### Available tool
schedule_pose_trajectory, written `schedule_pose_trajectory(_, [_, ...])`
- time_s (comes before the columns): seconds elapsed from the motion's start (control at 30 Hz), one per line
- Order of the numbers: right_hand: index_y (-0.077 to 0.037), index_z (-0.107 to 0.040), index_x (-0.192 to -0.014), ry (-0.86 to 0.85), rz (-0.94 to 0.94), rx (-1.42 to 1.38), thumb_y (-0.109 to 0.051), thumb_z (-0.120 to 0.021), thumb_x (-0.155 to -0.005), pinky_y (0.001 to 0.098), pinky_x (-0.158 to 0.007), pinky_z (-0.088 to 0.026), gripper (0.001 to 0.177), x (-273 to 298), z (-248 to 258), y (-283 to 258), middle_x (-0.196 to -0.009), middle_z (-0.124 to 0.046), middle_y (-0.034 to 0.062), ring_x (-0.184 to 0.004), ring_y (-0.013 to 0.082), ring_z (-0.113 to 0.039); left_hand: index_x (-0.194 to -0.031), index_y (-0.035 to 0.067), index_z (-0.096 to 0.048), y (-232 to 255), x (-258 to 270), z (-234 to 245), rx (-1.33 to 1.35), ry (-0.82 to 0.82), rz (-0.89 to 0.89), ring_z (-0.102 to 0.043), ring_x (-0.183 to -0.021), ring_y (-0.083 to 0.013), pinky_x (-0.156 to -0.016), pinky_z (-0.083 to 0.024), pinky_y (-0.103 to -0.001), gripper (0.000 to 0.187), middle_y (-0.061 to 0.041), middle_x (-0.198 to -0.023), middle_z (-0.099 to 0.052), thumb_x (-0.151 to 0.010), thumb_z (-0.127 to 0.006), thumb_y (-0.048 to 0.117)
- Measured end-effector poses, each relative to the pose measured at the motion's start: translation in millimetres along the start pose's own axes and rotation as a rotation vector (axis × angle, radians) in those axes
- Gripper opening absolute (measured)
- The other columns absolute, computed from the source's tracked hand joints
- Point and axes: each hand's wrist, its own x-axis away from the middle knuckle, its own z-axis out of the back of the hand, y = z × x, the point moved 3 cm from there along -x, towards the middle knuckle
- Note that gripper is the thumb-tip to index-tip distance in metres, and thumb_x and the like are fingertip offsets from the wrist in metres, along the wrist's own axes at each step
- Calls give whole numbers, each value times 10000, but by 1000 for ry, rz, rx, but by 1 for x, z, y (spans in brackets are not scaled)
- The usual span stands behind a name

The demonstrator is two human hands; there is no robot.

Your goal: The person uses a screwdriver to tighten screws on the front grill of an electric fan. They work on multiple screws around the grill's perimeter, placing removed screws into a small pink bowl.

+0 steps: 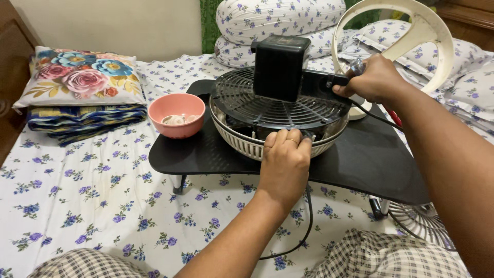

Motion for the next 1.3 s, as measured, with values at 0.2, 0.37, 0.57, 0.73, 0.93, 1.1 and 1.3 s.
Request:
schedule_pose_trajectory(0.2, [27,-769,-932,-7,-36,-10,-284,-949,-678,444,-754,-534,441,4,-2,0,-919,-749,198,-822,303,-702,-1000,4,-735,3,0,3,-5,0,-4,-630,-954,-260,-948,-457,-380,183,-100,-929,-667,-847,-643,41])
schedule_pose_trajectory(0.37, [33,-777,-930,-25,-51,1,-278,-946,-684,436,-775,-538,431,5,-6,1,-929,-756,213,-826,304,-711,-1032,-12,-748,4,1,5,-24,14,-4,-648,-964,-238,-971,-471,-361,216,-103,-959,-687,-838,-655,8])
schedule_pose_trajectory(0.57, [15,-792,-913,-24,-31,-9,-273,-928,-687,439,-777,-531,390,6,-6,4,-917,-763,201,-832,305,-712,-1021,-14,-756,5,1,5,-15,23,-20,-643,-937,-243,-945,-478,-367,205,-94,-919,-687,-838,-671,21])
schedule_pose_trajectory(0.73, [16,-770,-939,-4,-49,-40,-269,-945,-672,422,-774,-529,428,6,-9,6,-927,-752,191,-830,291,-712,-998,-3,-756,6,2,4,-12,24,-24,-634,-906,-236,-917,-479,-370,156,-82,-911,-694,-870,-678,38])
schedule_pose_trajectory(0.93, [41,-754,-942,30,-22,-57,-289,-950,-660,404,-789,-532,476,4,-12,9,-948,-746,193,-850,287,-707,-985,0,-756,5,3,1,-33,27,-45,-637,-911,-235,-918,-483,-367,175,-76,-919,-697,-847,-663,55])
schedule_pose_trajectory(1.1, [41,-747,-940,32,-50,-38,-308,-960,-660,413,-762,-535,496,2,-15,11,-926,-737,191,-824,293,-702,-973,10,-761,6,6,-2,-45,16,-39,-637,-909,-235,-917,-483,-369,164,-68,-891,-688,-844,-669,55])
schedule_pose_trajectory(1.3, [52,-742,-948,24,-55,-14,-319,-961,-678,417,-706,-547,508,1,-17,7,-889,-733,206,-764,294,-709,-932,28,-759,7,5,-6,-57,21,-13,-641,-910,-223,-937,-488,-366,137,-56,-886,-692,-837,-661,45])
